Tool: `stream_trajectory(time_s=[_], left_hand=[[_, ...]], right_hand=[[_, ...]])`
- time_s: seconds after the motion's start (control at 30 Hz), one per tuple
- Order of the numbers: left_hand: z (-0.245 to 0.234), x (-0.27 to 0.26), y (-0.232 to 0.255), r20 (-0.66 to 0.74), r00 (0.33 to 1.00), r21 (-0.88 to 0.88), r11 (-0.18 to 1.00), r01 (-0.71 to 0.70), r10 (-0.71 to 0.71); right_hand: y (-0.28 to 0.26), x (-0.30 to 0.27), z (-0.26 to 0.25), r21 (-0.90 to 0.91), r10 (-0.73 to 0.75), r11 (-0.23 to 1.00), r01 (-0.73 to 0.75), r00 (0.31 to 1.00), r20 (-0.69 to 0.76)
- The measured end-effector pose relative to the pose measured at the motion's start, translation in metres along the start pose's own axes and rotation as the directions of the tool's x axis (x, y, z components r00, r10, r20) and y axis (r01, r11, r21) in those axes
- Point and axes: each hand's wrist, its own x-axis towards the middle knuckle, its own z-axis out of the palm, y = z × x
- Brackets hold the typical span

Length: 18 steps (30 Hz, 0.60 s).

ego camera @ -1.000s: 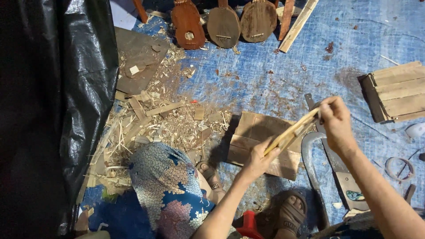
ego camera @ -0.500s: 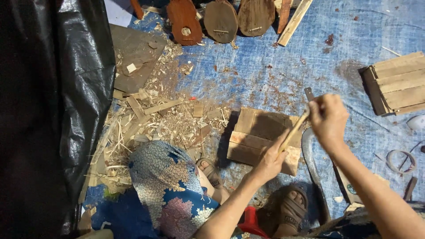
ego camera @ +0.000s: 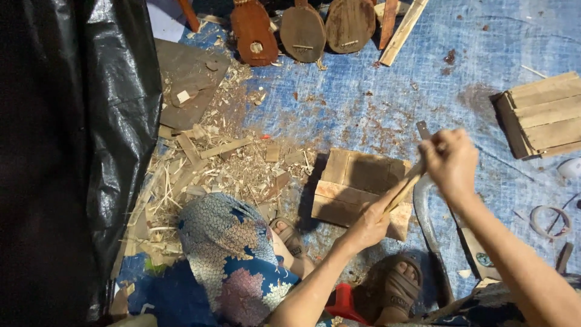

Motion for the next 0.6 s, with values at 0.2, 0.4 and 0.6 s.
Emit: stream_trajectory(time_s=[0.2, 0.4, 0.6], left_hand=[[-0.003, -0.007, -0.009, -0.045, 0.999, 0.097, 0.995, 0.017, -0.012], [-0.004, -0.012, -0.006, -0.043, 0.998, 0.078, 0.996, -0.037, 0.04], [-0.008, -0.014, 0.001, -0.053, 0.999, 0.05, 0.999, -0.012, 0.014]], right_hand=[[-0.018, -0.014, -0.006, 0.148, 0.088, 0.984, -0.098, 0.993, 0.079], [0.005, 0.003, -0.009, 0.459, 0.346, 0.795, -0.397, 0.918, 0.194], [0.043, 0.01, 0.005, 0.541, 0.428, 0.689, -0.482, 0.873, 0.233]])
